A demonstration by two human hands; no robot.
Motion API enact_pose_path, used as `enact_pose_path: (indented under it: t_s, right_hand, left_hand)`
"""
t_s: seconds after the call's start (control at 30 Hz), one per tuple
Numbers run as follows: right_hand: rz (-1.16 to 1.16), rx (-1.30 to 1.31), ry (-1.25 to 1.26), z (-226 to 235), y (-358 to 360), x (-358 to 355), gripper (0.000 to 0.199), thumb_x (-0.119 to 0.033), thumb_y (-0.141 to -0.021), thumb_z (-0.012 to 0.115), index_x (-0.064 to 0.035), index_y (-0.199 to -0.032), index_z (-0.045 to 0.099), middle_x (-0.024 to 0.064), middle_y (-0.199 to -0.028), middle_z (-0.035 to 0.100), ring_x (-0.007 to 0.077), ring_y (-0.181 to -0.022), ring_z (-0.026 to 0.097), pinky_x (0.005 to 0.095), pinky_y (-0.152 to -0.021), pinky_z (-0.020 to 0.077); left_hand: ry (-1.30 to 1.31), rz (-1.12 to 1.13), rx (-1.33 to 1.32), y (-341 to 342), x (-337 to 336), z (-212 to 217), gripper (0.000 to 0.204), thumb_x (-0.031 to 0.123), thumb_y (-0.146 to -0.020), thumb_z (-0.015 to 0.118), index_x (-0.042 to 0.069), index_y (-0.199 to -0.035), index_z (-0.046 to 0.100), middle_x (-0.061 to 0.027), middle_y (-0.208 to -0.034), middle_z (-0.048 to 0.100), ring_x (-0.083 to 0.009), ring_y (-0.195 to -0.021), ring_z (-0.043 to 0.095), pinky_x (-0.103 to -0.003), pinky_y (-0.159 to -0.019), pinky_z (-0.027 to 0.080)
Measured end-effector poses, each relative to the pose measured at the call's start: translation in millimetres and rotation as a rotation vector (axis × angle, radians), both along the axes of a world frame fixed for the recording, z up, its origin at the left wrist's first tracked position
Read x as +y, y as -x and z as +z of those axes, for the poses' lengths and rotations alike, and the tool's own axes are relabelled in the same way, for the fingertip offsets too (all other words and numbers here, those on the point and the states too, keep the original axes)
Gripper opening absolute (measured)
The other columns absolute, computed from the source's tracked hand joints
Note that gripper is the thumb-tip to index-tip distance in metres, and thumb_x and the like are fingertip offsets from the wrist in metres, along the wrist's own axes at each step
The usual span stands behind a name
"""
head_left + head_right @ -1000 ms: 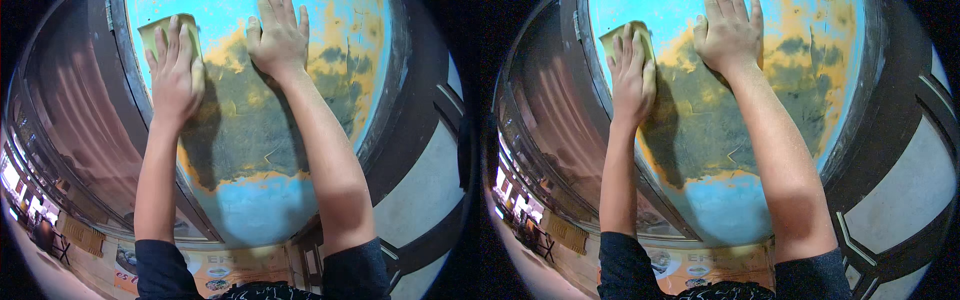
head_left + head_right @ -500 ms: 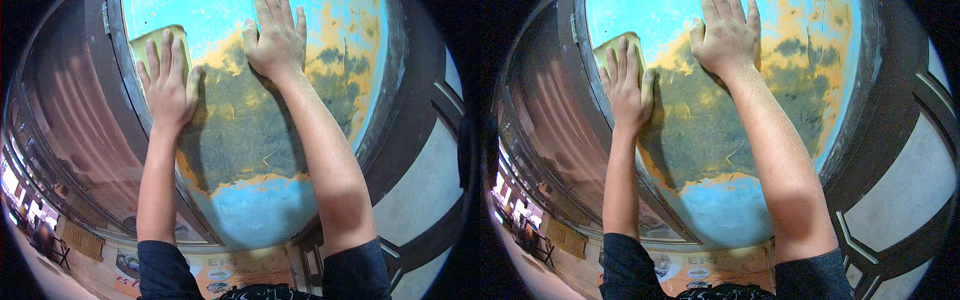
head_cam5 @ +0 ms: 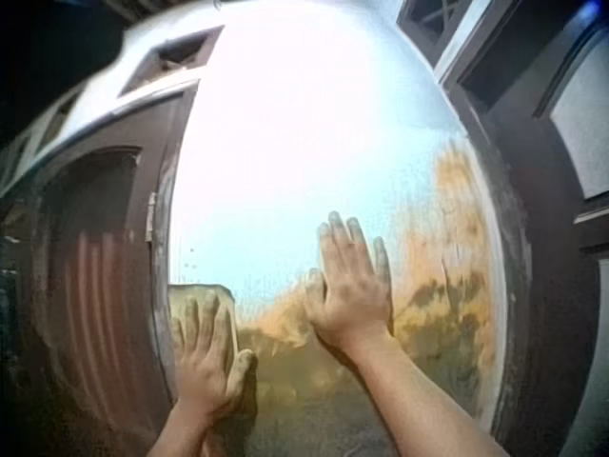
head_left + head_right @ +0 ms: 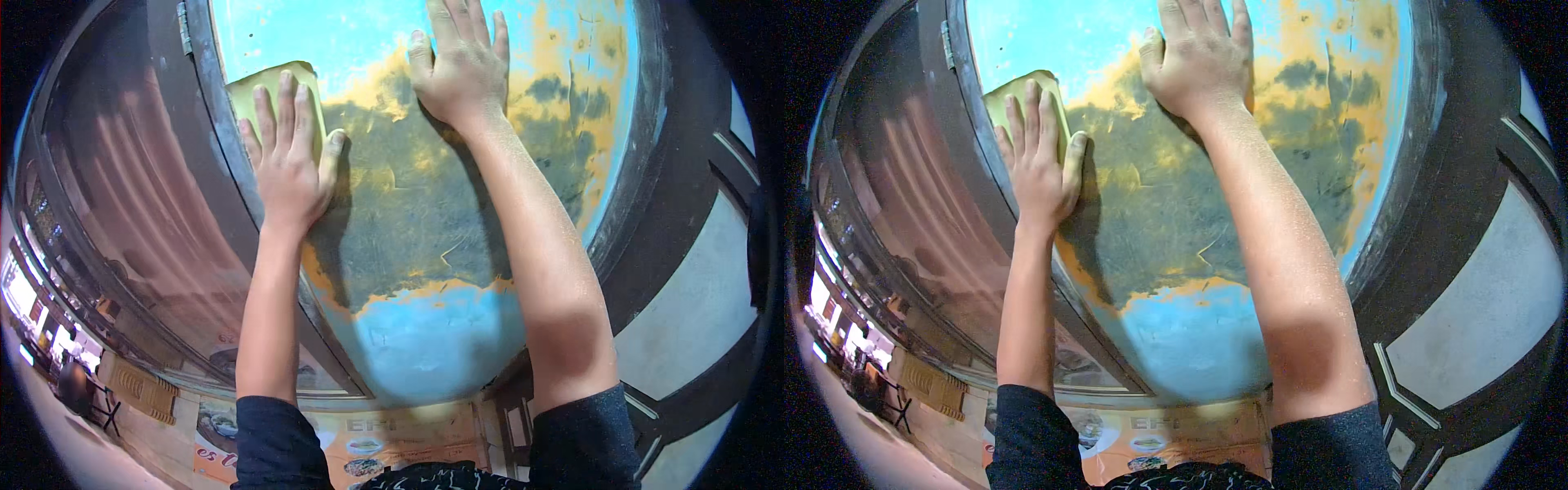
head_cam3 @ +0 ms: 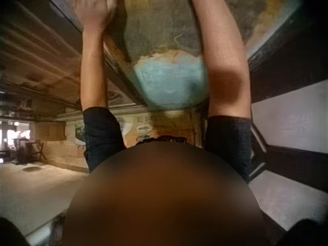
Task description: The person is using a piece of sandpaper to sand a rusted or painted metal surface.
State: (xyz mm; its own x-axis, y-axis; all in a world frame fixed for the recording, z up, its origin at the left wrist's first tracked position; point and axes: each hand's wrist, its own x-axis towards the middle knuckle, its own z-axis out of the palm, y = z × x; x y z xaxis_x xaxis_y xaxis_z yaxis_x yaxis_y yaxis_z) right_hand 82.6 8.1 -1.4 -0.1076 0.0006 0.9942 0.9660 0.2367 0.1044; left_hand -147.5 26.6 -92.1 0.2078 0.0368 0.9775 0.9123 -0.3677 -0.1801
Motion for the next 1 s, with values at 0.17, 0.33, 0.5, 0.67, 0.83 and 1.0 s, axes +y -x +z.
enact_pose_path:
  t_s: [0.17,0.33,0.5,0.67,0.83,1.0]
  right_hand:
    - [0.017,0.027,0.067,0,5,-3,0.068,-0.029,-0.095,0.048,-0.0047,-0.158,0.038,0.0143,-0.168,0.031,0.0318,-0.157,0.024,0.0510,-0.129,0.0126]
    - [0.030,0.018,0.053,0,5,-2,0.068,-0.031,-0.096,0.048,-0.0051,-0.158,0.038,0.0140,-0.167,0.032,0.0312,-0.157,0.025,0.0508,-0.129,0.0128]
    - [0.013,0.017,0.029,-1,1,-1,0.066,-0.031,-0.096,0.048,-0.0051,-0.157,0.039,0.0144,-0.167,0.033,0.0316,-0.156,0.026,0.0515,-0.128,0.0136]
    - [0.020,0.021,0.036,-1,6,-2,0.067,-0.030,-0.096,0.048,-0.0045,-0.157,0.039,0.0151,-0.167,0.033,0.0322,-0.156,0.026,0.0518,-0.128,0.0138]
    - [0.024,0.015,0.023,-1,7,-5,0.069,-0.029,-0.094,0.049,-0.0055,-0.158,0.037,0.0139,-0.168,0.031,0.0315,-0.157,0.024,0.0513,-0.129,0.0130]
    - [-0.003,0.012,0.028,0,2,1,0.068,-0.029,-0.095,0.048,-0.0058,-0.158,0.038,0.0140,-0.167,0.031,0.0314,-0.157,0.025,0.0515,-0.129,0.0129]
  left_hand:
    - [-0.114,-0.024,0.041,7,11,48,0.063,0.044,-0.102,0.058,0.011,-0.154,0.048,-0.0015,-0.169,0.034,-0.0316,-0.158,0.023,-0.060,-0.126,0.012]
    - [-0.120,-0.009,-0.020,0,10,55,0.064,0.045,-0.102,0.056,0.011,-0.155,0.047,-0.0016,-0.168,0.034,-0.0310,-0.158,0.022,-0.058,-0.126,0.011]
    - [0.024,-0.041,-0.019,-7,-3,0,0.067,0.042,-0.101,0.061,0.011,-0.158,0.043,-0.0015,-0.171,0.029,-0.0301,-0.160,0.016,-0.056,-0.126,0.010]
    - [-0.071,-0.035,0.028,-2,6,42,0.066,0.048,-0.101,0.055,0.008,-0.153,0.048,-0.0039,-0.168,0.034,-0.0332,-0.158,0.021,-0.058,-0.126,0.012]
    - [-0.196,-0.026,0.056,6,19,93,0.064,0.049,-0.105,0.051,0.013,-0.158,0.044,-0.0031,-0.168,0.034,-0.0300,-0.158,0.022,-0.053,-0.127,0.011]
    - [-0.073,-0.084,-0.006,-5,6,41,0.067,0.045,-0.101,0.058,0.009,-0.156,0.045,-0.0038,-0.168,0.033,-0.0339,-0.158,0.020,-0.058,-0.126,0.013]
